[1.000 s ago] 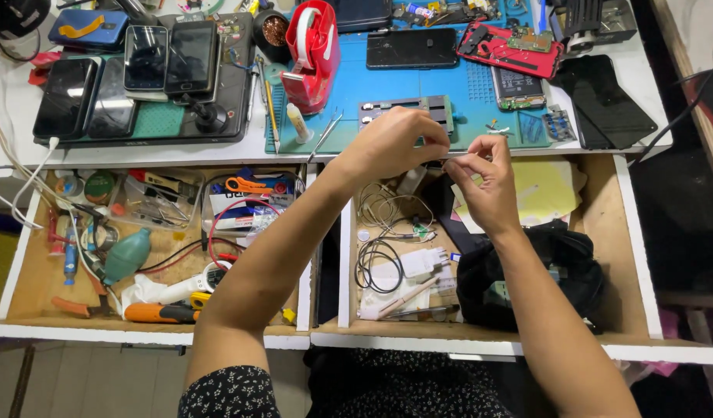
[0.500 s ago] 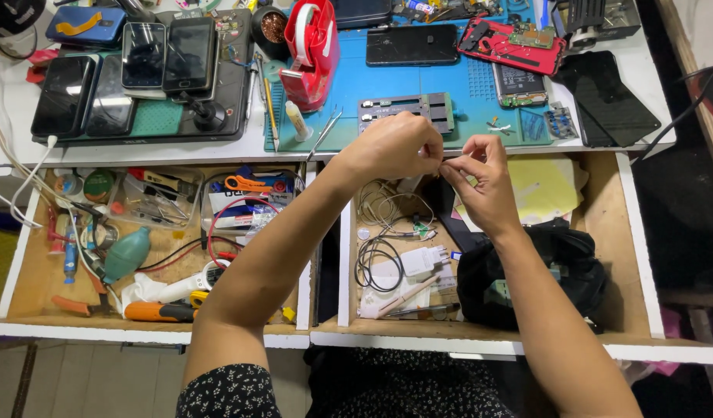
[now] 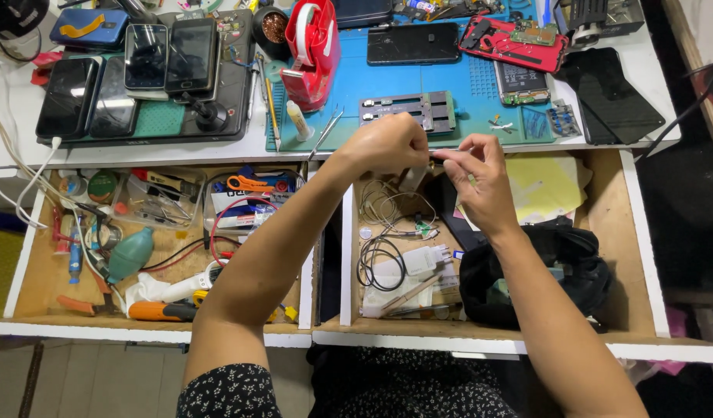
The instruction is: Inspecting a small electronic component with a magnifying glass and securing it in a PCB holder for repair
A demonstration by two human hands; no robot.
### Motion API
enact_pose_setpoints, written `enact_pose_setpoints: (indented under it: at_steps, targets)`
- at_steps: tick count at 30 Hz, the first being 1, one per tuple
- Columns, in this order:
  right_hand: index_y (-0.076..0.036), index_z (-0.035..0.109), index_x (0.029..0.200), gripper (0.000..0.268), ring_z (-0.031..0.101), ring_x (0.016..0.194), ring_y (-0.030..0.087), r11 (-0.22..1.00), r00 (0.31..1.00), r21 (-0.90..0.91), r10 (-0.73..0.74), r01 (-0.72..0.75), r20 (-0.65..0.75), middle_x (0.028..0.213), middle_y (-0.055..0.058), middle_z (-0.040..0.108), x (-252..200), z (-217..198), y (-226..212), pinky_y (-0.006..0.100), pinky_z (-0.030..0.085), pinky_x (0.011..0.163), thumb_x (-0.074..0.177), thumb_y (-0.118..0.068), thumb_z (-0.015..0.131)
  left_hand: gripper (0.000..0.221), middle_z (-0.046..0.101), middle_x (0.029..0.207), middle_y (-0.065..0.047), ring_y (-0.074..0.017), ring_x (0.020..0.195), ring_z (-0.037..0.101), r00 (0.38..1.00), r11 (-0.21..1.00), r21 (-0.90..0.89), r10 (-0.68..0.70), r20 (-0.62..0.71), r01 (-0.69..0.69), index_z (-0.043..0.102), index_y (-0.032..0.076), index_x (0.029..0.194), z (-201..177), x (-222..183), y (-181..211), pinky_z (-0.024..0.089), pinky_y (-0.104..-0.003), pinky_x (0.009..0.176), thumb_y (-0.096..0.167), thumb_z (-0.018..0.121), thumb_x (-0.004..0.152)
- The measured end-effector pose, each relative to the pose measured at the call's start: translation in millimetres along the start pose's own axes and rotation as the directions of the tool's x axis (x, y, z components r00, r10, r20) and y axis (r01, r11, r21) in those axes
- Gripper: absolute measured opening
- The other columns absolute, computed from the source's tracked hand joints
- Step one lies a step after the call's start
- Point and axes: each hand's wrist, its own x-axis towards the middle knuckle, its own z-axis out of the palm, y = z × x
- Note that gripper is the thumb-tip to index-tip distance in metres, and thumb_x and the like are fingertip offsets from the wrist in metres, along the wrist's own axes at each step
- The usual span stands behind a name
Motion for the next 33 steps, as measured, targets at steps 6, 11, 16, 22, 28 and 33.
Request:
enact_pose_setpoints:
  at_steps: [6, 11, 16, 22, 28, 33]
  targets:
    - [-0.016, 0.073, 0.129, 0.026, 0.057, 0.099, 0.029, 0.996, 0.995, -0.032, 0.081, -0.083, -0.054, 0.117, 0.010, 0.054, 0, -5, 6, 0.043, 0.048, 0.095, 0.109, -0.028, 0.060, 0.019, 0.076, 0.085, -0.009, -0.0343, 0.091, 0.074, 0.981, 0.988, -0.058, -0.149, -0.128, 0.142, 0.080, 0.020, 0.088, -10, 48, -66, 0.056, -0.048, 0.079, 0.037, 0.071, 0.084]
    - [-0.017, 0.074, 0.126, 0.023, 0.057, 0.105, 0.030, 0.995, 0.995, -0.065, 0.076, -0.081, -0.067, 0.116, 0.009, 0.052, -2, -3, 14, 0.044, 0.046, 0.098, 0.108, -0.025, 0.063, 0.023, 0.077, 0.092, -0.015, -0.0363, 0.095, 0.074, 0.972, 0.978, -0.075, -0.202, -0.118, 0.194, 0.081, 0.013, 0.096, -8, 65, -69, 0.057, -0.050, 0.083, 0.031, 0.072, 0.084]
    - [-0.006, 0.073, 0.124, 0.031, 0.051, 0.111, 0.025, 0.994, 0.995, -0.030, 0.103, -0.103, -0.014, 0.117, 0.011, 0.046, 1, -6, -1, 0.035, 0.056, 0.090, 0.109, -0.029, 0.057, 0.018, 0.076, 0.099, -0.001, -0.0170, 0.087, 0.066, 0.942, 0.942, 0.014, -0.336, 0.010, 0.336, 0.078, 0.016, 0.098, -25, 71, -41, 0.054, -0.033, 0.074, 0.030, 0.079, 0.087]
    - [-0.012, 0.075, 0.123, 0.025, 0.055, 0.094, 0.021, 0.980, 0.990, -0.137, 0.141, -0.143, -0.028, 0.115, 0.007, 0.048, -3, -1, 7, 0.041, 0.044, 0.098, 0.106, -0.025, 0.063, 0.035, 0.071, 0.118, -0.006, -0.0278, 0.104, 0.067, 0.908, 0.906, 0.093, -0.418, 0.039, 0.413, 0.067, 0.011, 0.112, -29, 79, -38, 0.051, -0.044, 0.091, 0.033, 0.080, 0.088]
    - [-0.018, 0.075, 0.124, 0.024, 0.058, 0.103, 0.022, 0.945, 0.993, -0.308, 0.116, -0.113, -0.008, 0.123, 0.006, 0.050, -4, 5, 9, 0.050, 0.032, 0.103, 0.103, -0.023, 0.065, 0.027, 0.067, 0.103, -0.004, -0.0244, 0.091, 0.063, 0.919, 0.919, 0.088, -0.390, 0.054, 0.384, 0.059, 0.011, 0.098, -27, 82, -42, 0.051, -0.043, 0.088, 0.027, 0.079, 0.090]
    - [-0.011, 0.071, 0.132, 0.031, 0.052, 0.127, 0.031, 0.878, 0.997, -0.478, 0.001, 0.039, 0.083, 0.137, 0.012, 0.053, 4, 12, -1, 0.052, 0.033, 0.107, 0.102, -0.021, 0.065, 0.011, 0.070, 0.094, -0.001, -0.0209, 0.078, 0.066, 0.911, 0.908, 0.112, -0.410, 0.035, 0.404, 0.063, 0.012, 0.097, -31, 76, -35, 0.054, -0.037, 0.080, 0.009, 0.064, 0.087]
